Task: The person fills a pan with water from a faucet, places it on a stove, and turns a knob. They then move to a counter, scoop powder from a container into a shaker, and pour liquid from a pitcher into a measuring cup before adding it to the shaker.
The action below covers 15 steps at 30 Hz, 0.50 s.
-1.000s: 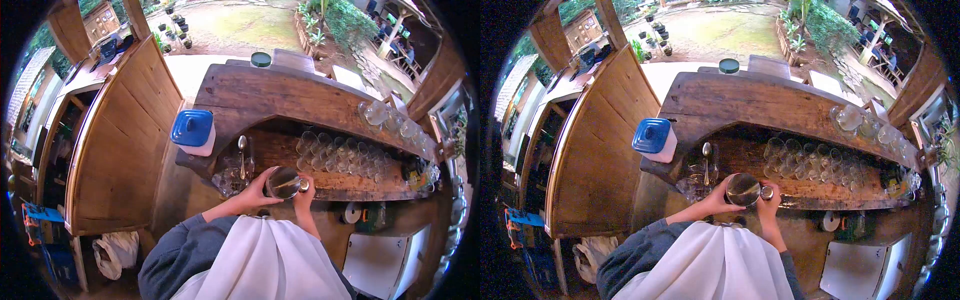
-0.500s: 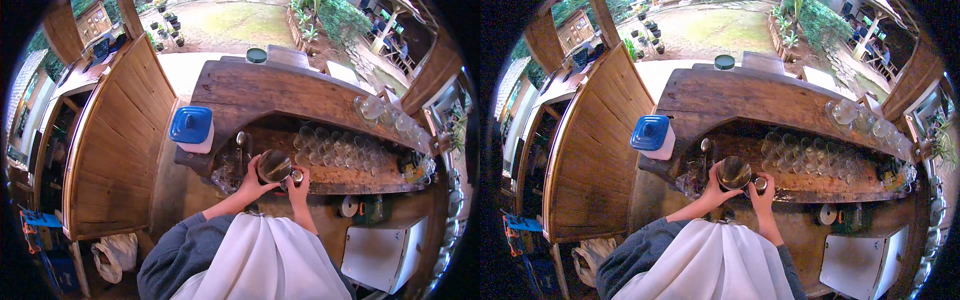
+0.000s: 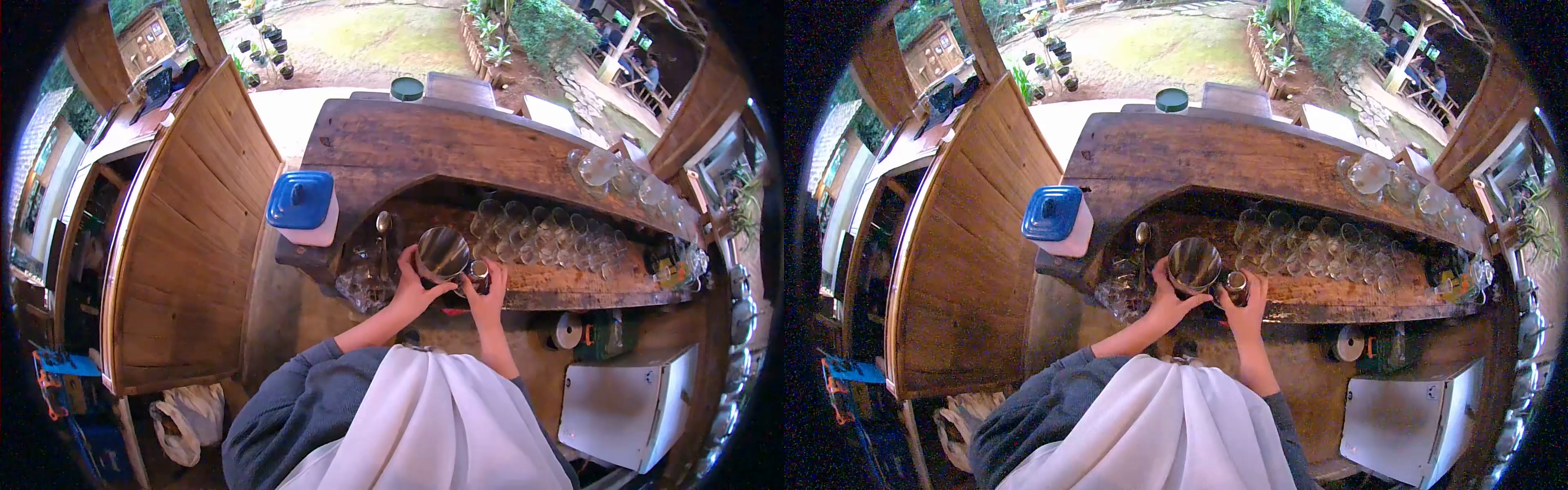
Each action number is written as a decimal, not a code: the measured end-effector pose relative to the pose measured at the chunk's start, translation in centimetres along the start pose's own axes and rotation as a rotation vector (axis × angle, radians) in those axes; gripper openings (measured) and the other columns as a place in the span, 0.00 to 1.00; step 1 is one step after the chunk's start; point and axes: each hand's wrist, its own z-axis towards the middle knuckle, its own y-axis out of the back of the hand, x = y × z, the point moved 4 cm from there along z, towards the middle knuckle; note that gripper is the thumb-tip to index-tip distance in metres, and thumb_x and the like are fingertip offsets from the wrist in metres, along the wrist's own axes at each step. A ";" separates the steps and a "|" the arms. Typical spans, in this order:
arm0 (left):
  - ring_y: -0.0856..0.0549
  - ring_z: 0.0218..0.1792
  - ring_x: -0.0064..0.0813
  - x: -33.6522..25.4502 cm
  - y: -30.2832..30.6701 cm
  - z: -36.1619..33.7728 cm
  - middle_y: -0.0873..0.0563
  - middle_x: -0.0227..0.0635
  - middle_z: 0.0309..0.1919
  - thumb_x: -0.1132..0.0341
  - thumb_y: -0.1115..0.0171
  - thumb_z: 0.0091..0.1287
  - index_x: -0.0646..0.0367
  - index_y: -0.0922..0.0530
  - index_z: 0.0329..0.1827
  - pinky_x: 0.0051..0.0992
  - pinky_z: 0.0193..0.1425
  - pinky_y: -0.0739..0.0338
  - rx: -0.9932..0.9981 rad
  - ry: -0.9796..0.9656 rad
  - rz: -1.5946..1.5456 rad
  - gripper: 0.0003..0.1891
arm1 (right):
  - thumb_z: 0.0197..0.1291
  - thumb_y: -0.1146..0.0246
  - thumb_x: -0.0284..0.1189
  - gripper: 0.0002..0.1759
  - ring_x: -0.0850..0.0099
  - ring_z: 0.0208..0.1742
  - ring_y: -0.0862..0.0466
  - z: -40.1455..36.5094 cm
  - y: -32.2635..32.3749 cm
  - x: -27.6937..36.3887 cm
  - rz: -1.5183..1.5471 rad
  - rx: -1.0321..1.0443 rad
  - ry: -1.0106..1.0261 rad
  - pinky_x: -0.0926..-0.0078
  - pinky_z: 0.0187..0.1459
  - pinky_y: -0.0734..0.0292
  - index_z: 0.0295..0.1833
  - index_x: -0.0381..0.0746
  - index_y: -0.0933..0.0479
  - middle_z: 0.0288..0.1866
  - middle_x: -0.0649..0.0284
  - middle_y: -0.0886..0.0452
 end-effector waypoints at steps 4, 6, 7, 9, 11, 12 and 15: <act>0.34 0.63 0.44 -1.4 1.1 -0.7 0.41 0.54 0.62 0.59 0.22 0.45 0.64 0.57 0.66 0.35 0.66 0.38 0.020 -0.037 0.120 0.55 | 0.44 0.34 0.23 0.25 0.62 0.51 0.28 -1.0 1.1 -0.4 0.084 -0.099 0.027 0.69 0.52 0.32 0.52 0.35 0.29 0.51 0.54 0.32; 0.35 0.64 0.45 -3.0 2.2 -0.8 0.42 0.55 0.65 0.59 0.22 0.45 0.64 0.58 0.66 0.35 0.67 0.39 0.035 -0.055 0.085 0.56 | 0.45 0.35 0.22 0.23 0.62 0.48 0.26 -1.8 2.1 0.2 0.104 -0.192 0.076 0.71 0.49 0.30 0.50 0.34 0.29 0.48 0.54 0.30; 0.37 0.65 0.42 -4.7 3.1 -1.0 0.43 0.51 0.66 0.60 0.22 0.45 0.64 0.56 0.66 0.35 0.69 0.42 0.044 -0.120 0.131 0.55 | 0.45 0.36 0.21 0.21 0.62 0.45 0.24 -2.3 2.9 0.8 0.120 -0.289 0.123 0.73 0.45 0.29 0.48 0.33 0.28 0.45 0.55 0.28; 0.39 0.66 0.38 -6.9 5.2 -1.4 0.44 0.48 0.67 0.60 0.23 0.46 0.63 0.55 0.67 0.34 0.70 0.46 0.043 -0.184 0.183 0.53 | 0.47 0.38 0.21 0.18 0.64 0.40 0.23 -3.0 3.1 2.3 0.202 -0.180 0.212 0.75 0.42 0.28 0.47 0.34 0.27 0.39 0.57 0.26; 0.35 0.65 0.47 -7.8 7.0 -1.9 0.42 0.52 0.68 0.65 0.24 0.47 0.61 0.51 0.65 0.34 0.66 0.36 0.172 -0.265 0.293 0.48 | 0.48 0.39 0.20 0.15 0.66 0.36 0.23 -3.0 2.9 4.4 0.284 -0.070 0.299 0.77 0.38 0.27 0.45 0.34 0.26 0.34 0.59 0.24; 0.33 0.65 0.47 -7.1 7.9 -2.2 0.35 0.52 0.64 0.69 0.25 0.48 0.61 0.43 0.61 0.35 0.65 0.34 0.084 -0.332 0.016 0.40 | 0.50 0.39 0.21 0.14 0.68 0.32 0.23 -3.1 1.7 5.9 0.289 0.120 0.266 0.77 0.35 0.27 0.45 0.35 0.26 0.30 0.61 0.24; 0.29 0.61 0.45 -7.5 11.7 -2.9 0.27 0.50 0.57 0.72 0.26 0.48 0.61 0.36 0.55 0.36 0.62 0.32 -0.066 -0.509 0.171 0.33 | 0.55 0.39 0.23 0.15 0.73 0.28 0.23 -3.1 -2.8 8.9 0.304 0.580 0.088 0.76 0.32 0.27 0.49 0.37 0.26 0.28 0.62 0.23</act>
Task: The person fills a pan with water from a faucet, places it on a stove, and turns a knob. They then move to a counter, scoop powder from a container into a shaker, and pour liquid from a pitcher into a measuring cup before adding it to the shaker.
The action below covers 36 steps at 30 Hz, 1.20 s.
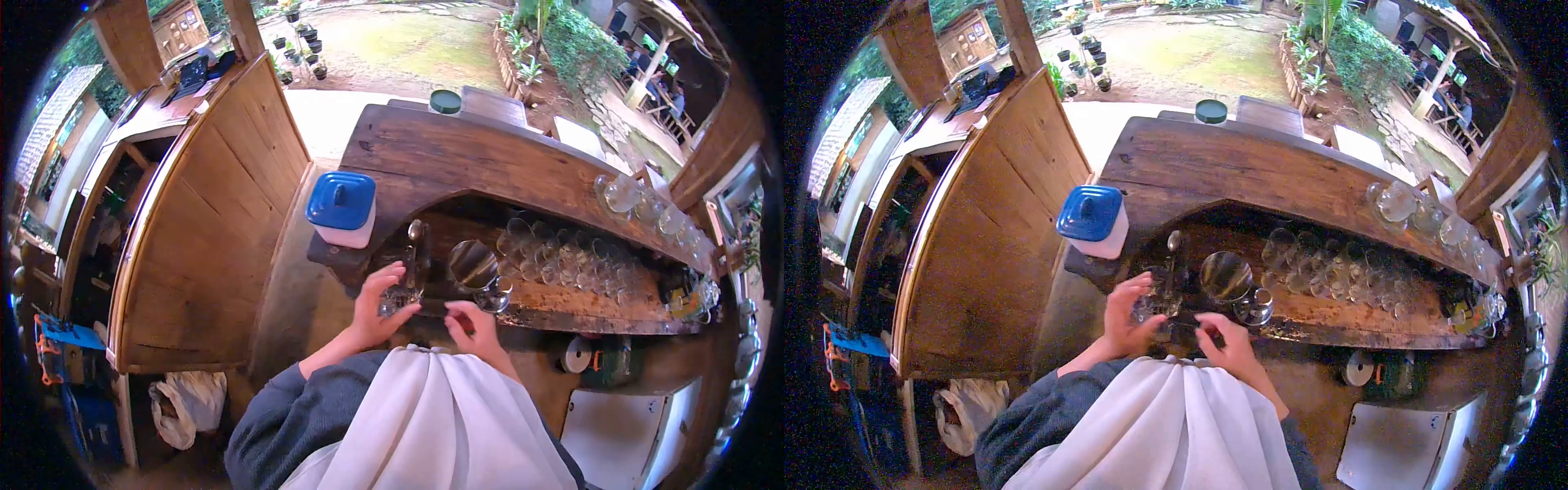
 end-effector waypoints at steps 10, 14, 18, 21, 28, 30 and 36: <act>0.24 0.44 0.34 0.2 6.0 -1.9 0.25 0.42 0.41 0.81 0.37 0.52 0.62 0.29 0.39 0.28 0.49 0.30 -0.326 0.189 0.185 0.14 | 0.56 0.36 0.37 0.29 0.67 0.28 0.22 3.6 -8.0 -5.5 -0.024 -0.052 -0.311 0.71 0.31 0.26 0.59 0.36 0.35 0.30 0.55 0.23; 0.22 0.39 0.37 0.1 6.3 -2.2 0.22 0.42 0.37 0.81 0.36 0.51 0.61 0.27 0.36 0.29 0.44 0.27 -0.321 0.179 0.232 0.12 | 0.55 0.36 0.42 0.25 0.60 0.26 0.21 4.4 -8.5 -8.1 -0.148 -0.103 -0.337 0.66 0.29 0.26 0.51 0.36 0.30 0.25 0.54 0.23; 0.22 0.38 0.37 0.3 6.3 -2.3 0.22 0.42 0.36 0.81 0.37 0.51 0.62 0.27 0.36 0.29 0.43 0.27 -0.299 0.180 0.209 0.11 | 0.55 0.36 0.43 0.21 0.58 0.25 0.21 5.2 -8.3 -7.2 -0.259 0.005 -0.322 0.65 0.29 0.27 0.44 0.36 0.28 0.23 0.54 0.23; 0.22 0.37 0.37 0.5 6.3 -1.9 0.23 0.42 0.35 0.82 0.40 0.52 0.62 0.27 0.36 0.29 0.42 0.27 -0.276 0.190 0.173 0.10 | 0.56 0.37 0.41 0.18 0.59 0.24 0.21 5.4 -8.0 -6.4 -0.241 -0.019 -0.266 0.64 0.28 0.28 0.39 0.36 0.27 0.23 0.54 0.22; 0.24 0.38 0.30 1.4 6.4 -1.2 0.24 0.38 0.35 0.83 0.44 0.54 0.62 0.28 0.35 0.25 0.44 0.30 -0.260 0.243 0.082 0.09 | 0.60 0.40 0.27 0.08 0.78 0.21 0.21 4.1 -5.9 -2.1 -0.002 -0.114 -0.288 0.81 0.20 0.29 0.37 0.33 0.28 0.25 0.61 0.21; 0.25 0.38 0.30 1.6 6.2 -0.8 0.25 0.38 0.36 0.83 0.44 0.54 0.62 0.29 0.35 0.25 0.45 0.30 -0.247 0.274 0.029 0.09 | 0.61 0.41 0.25 0.06 0.78 0.23 0.20 3.5 -5.5 -1.5 0.028 -0.132 -0.277 0.82 0.21 0.27 0.37 0.32 0.28 0.30 0.59 0.19; 0.23 0.36 0.34 -1.2 7.6 1.9 0.23 0.41 0.34 0.83 0.44 0.52 0.62 0.28 0.34 0.27 0.42 0.28 -0.343 0.126 0.149 0.09 | 0.60 0.43 0.19 0.05 0.75 0.25 0.18 1.7 -3.5 -0.8 0.079 -0.193 0.198 0.79 0.27 0.20 0.40 0.32 0.32 0.49 0.47 0.23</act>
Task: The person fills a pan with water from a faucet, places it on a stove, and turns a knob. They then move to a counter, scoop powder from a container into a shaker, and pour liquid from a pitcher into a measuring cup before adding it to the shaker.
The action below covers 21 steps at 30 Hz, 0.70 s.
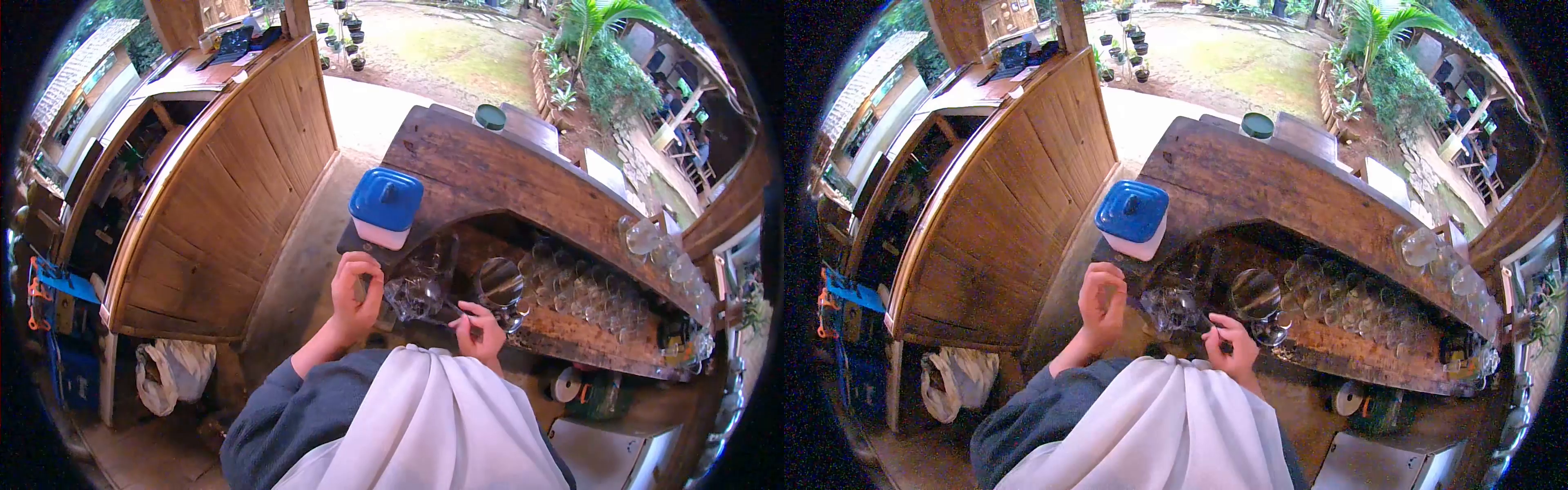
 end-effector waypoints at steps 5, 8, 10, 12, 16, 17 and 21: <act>0.25 0.45 0.37 -3.5 0.8 4.9 0.25 0.45 0.42 0.77 0.39 0.53 0.62 0.27 0.38 0.30 0.50 0.31 0.137 -0.207 0.130 0.10 | 0.56 0.42 0.15 0.11 0.71 0.27 0.17 1.5 2.6 2.6 0.045 -0.032 0.234 0.80 0.27 0.21 0.42 0.36 0.34 0.39 0.45 0.19; 0.26 0.51 0.43 -4.1 0.4 8.6 0.26 0.47 0.48 0.69 0.33 0.51 0.60 0.29 0.47 0.36 0.54 0.31 0.172 -0.220 0.353 0.21 | 0.60 0.46 0.16 0.10 0.69 0.29 0.19 4.2 3.3 5.9 0.065 -0.016 0.297 0.78 0.30 0.23 0.44 0.37 0.36 0.36 0.48 0.19; 0.26 0.52 0.46 -3.7 -0.5 10.1 0.27 0.47 0.51 0.61 0.32 0.49 0.58 0.31 0.53 0.40 0.56 0.33 0.210 -0.160 0.527 0.28 | 0.64 0.50 0.22 0.05 0.70 0.28 0.23 6.3 3.3 8.0 0.116 -0.037 0.306 0.77 0.35 0.26 0.43 0.37 0.39 0.31 0.50 0.22; 0.26 0.53 0.49 -3.3 -1.1 10.5 0.28 0.47 0.54 0.53 0.30 0.47 0.56 0.34 0.58 0.44 0.58 0.34 0.243 -0.099 0.701 0.36 | 0.66 0.51 0.24 0.04 0.70 0.28 0.23 8.0 2.8 9.6 0.125 -0.017 0.255 0.77 0.35 0.26 0.43 0.37 0.39 0.29 0.53 0.23; 0.27 0.56 0.50 -0.9 -1.9 10.1 0.31 0.48 0.59 0.44 0.31 0.43 0.51 0.40 0.65 0.50 0.60 0.38 0.378 0.137 0.848 0.46 | 0.69 0.55 0.25 0.08 0.76 0.25 0.26 10.9 0.3 9.2 0.443 0.122 -0.130 0.79 0.31 0.28 0.51 0.38 0.37 0.26 0.63 0.29; 0.27 0.56 0.50 -0.7 -2.0 10.0 0.31 0.48 0.59 0.44 0.32 0.43 0.50 0.40 0.66 0.51 0.59 0.38 0.407 0.209 0.775 0.46 | 0.69 0.55 0.25 0.10 0.77 0.25 0.27 11.5 -0.4 9.1 0.390 0.229 -0.222 0.80 0.31 0.29 0.54 0.38 0.37 0.26 0.64 0.30; 0.26 0.56 0.51 -1.4 -1.7 10.1 0.31 0.49 0.59 0.46 0.32 0.44 0.50 0.40 0.66 0.50 0.59 0.38 0.387 0.156 0.747 0.45 | 0.67 0.51 0.27 0.19 0.77 0.25 0.28 12.6 -2.4 7.8 0.125 0.371 -0.218 0.77 0.30 0.30 0.63 0.39 0.39 0.25 0.64 0.31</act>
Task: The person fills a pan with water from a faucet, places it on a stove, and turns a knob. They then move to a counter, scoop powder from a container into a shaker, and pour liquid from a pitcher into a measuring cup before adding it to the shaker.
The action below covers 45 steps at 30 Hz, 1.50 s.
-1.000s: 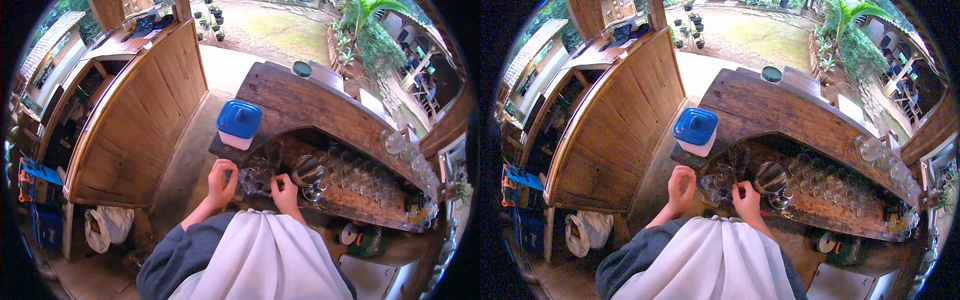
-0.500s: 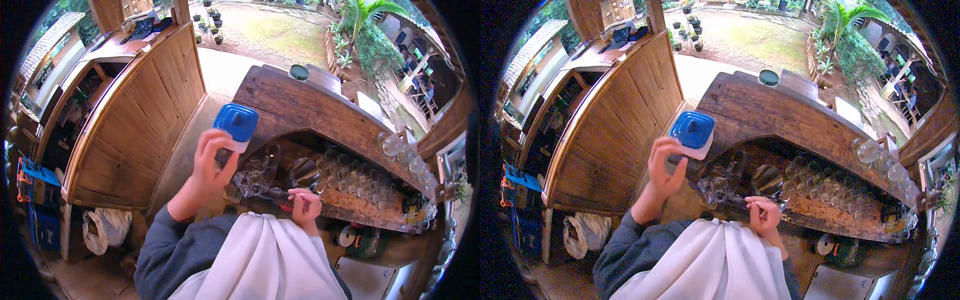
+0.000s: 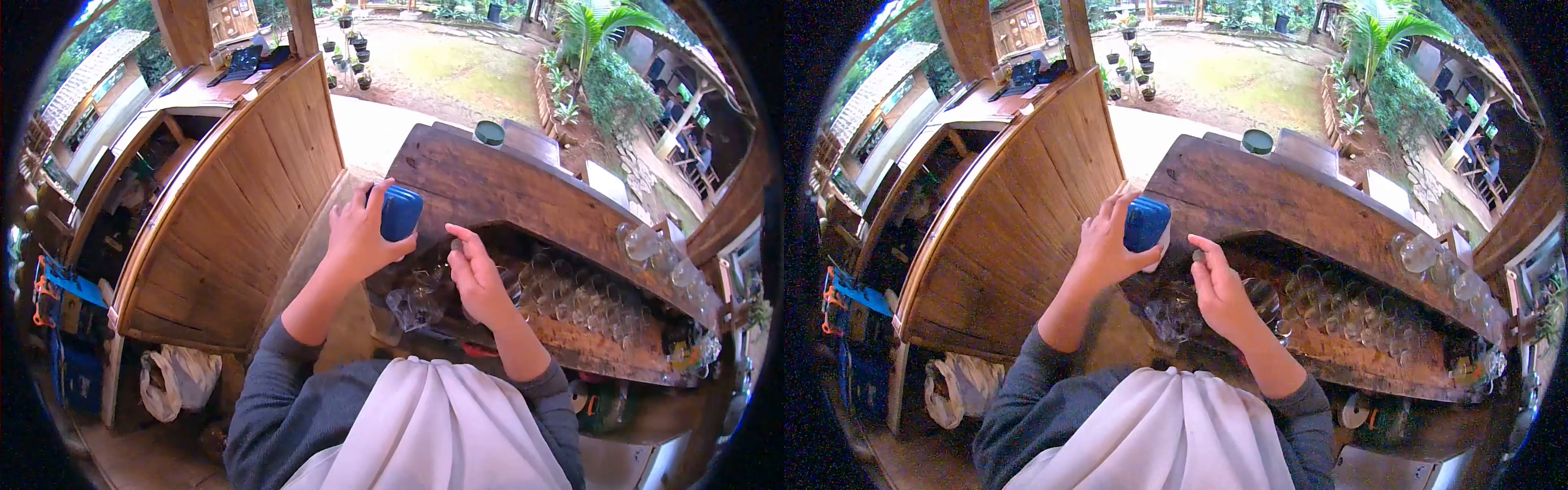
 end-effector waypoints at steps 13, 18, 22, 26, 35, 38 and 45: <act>0.29 0.59 0.50 -4.3 3.3 -3.4 0.33 0.50 0.59 0.56 0.27 0.43 0.55 0.37 0.64 0.40 0.61 0.32 0.040 -0.134 -0.259 0.43 | 0.36 0.26 0.43 0.51 0.52 0.56 0.27 0.5 -1.1 2.3 -0.526 -0.017 0.076 0.60 0.52 0.26 0.65 0.37 0.42 0.53 0.51 0.33; 0.31 0.61 0.53 -5.2 3.0 -3.7 0.36 0.54 0.61 0.54 0.26 0.43 0.53 0.36 0.64 0.42 0.62 0.33 0.055 -0.140 -0.301 0.43 | 0.33 0.25 0.43 0.48 0.51 0.52 0.25 0.0 -0.5 2.6 -0.495 -0.094 0.141 0.59 0.48 0.24 0.60 0.36 0.39 0.53 0.52 0.32; 0.33 0.63 0.51 -5.3 2.5 -3.5 0.36 0.54 0.61 0.53 0.27 0.46 0.54 0.36 0.64 0.39 0.64 0.36 0.118 -0.158 -0.448 0.42 | 0.33 0.25 0.42 0.47 0.53 0.50 0.23 -0.6 0.2 3.7 -0.516 -0.127 0.169 0.60 0.46 0.23 0.60 0.37 0.39 0.54 0.53 0.31; 0.33 0.63 0.50 -5.5 2.0 -3.3 0.35 0.52 0.61 0.55 0.30 0.50 0.54 0.37 0.64 0.38 0.63 0.35 0.042 -0.238 -0.534 0.38 | 0.32 0.24 0.42 0.48 0.54 0.48 0.21 -1.1 0.9 3.9 -0.523 -0.156 0.150 0.61 0.43 0.21 0.60 0.37 0.38 0.55 0.53 0.31; 0.25 0.57 0.30 -1.2 -3.4 -3.8 0.24 0.34 0.55 0.48 0.47 0.59 0.54 0.33 0.63 0.32 0.57 0.31 0.047 0.375 -1.936 0.30 | 0.32 0.23 0.36 0.47 0.78 0.33 0.26 -2.6 3.9 4.5 -0.229 -0.260 0.164 0.81 0.30 0.27 0.60 0.35 0.38 0.52 0.61 0.28; 0.26 0.59 0.36 -2.7 -5.9 -5.1 0.26 0.38 0.60 0.46 0.51 0.57 0.54 0.34 0.64 0.42 0.61 0.33 0.304 0.620 -2.194 0.33 | 0.31 0.23 0.33 0.46 0.77 0.41 0.23 -3.1 4.4 5.5 -0.198 -0.266 0.201 0.79 0.40 0.25 0.60 0.35 0.37 0.51 0.61 0.26; 0.31 0.63 0.45 -7.6 -4.6 -7.2 0.30 0.40 0.63 0.47 0.57 0.58 0.52 0.35 0.66 0.55 0.62 0.37 0.487 0.582 -1.898 0.33 | 0.31 0.21 0.34 0.48 0.75 0.49 0.23 -3.3 3.7 4.8 -0.178 -0.194 0.144 0.78 0.48 0.26 0.60 0.35 0.37 0.52 0.60 0.26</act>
